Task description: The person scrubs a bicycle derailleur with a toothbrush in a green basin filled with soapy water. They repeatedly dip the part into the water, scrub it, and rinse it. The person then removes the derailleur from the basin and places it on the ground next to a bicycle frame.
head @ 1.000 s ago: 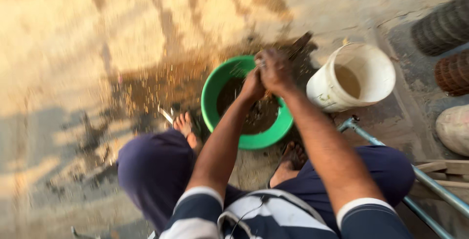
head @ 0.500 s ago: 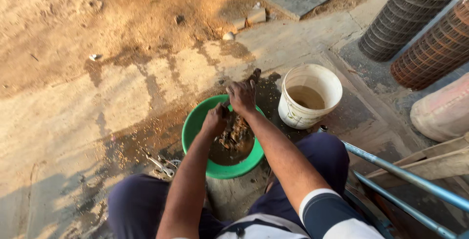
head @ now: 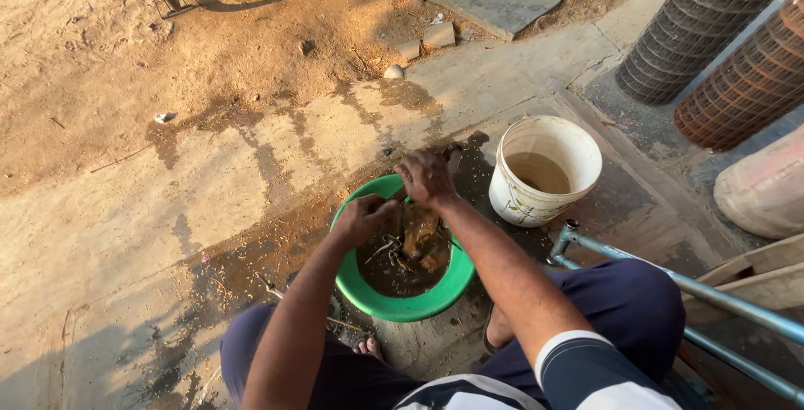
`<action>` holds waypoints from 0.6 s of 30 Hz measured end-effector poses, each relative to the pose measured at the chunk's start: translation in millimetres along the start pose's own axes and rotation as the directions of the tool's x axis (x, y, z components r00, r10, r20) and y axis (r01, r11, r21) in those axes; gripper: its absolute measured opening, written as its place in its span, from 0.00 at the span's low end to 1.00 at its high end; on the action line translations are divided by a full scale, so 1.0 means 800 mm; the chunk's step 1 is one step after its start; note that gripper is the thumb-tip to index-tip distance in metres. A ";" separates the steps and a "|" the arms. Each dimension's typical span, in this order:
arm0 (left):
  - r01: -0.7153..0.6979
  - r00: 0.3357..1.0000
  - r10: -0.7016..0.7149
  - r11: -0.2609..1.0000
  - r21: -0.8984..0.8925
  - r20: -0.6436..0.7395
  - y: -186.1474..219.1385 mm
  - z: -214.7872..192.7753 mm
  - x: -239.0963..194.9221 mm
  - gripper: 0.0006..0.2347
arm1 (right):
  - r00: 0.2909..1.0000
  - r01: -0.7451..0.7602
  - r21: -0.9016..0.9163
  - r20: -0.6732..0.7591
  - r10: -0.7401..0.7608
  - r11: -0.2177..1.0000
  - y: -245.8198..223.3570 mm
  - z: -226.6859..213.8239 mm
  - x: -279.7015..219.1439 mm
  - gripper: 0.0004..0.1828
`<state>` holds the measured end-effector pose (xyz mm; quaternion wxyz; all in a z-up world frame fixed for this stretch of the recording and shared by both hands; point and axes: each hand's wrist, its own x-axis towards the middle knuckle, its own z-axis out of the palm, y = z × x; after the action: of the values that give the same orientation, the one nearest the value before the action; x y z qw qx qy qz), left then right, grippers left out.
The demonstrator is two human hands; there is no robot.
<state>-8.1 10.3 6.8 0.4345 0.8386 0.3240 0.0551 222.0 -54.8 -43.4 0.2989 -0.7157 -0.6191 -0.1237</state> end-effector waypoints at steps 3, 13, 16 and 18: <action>0.015 0.996 -0.016 1.000 0.019 0.087 -0.017 -0.023 0.012 0.17 | 0.999 0.033 -0.149 0.003 -0.033 0.988 -0.011 -0.006 0.010 0.21; -0.346 0.933 0.330 0.702 0.622 0.146 -0.037 -0.027 0.011 0.17 | 0.969 0.247 -0.050 0.008 -0.247 0.968 -0.090 -0.005 0.040 0.19; -0.019 0.996 -0.032 0.854 0.520 0.088 -0.012 -0.038 -0.013 0.22 | 0.952 0.236 -0.114 -0.170 -0.253 0.965 -0.060 -0.012 0.053 0.18; -0.013 0.995 -0.044 0.843 0.538 0.093 -0.002 -0.046 -0.027 0.20 | 0.963 0.075 -0.047 -0.257 -0.085 0.996 -0.039 -0.016 0.057 0.17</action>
<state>-39.5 24.0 32.5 0.1983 0.9257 0.3108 -0.0840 203.4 -23.5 0.2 0.3588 -0.6732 -0.6006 -0.2394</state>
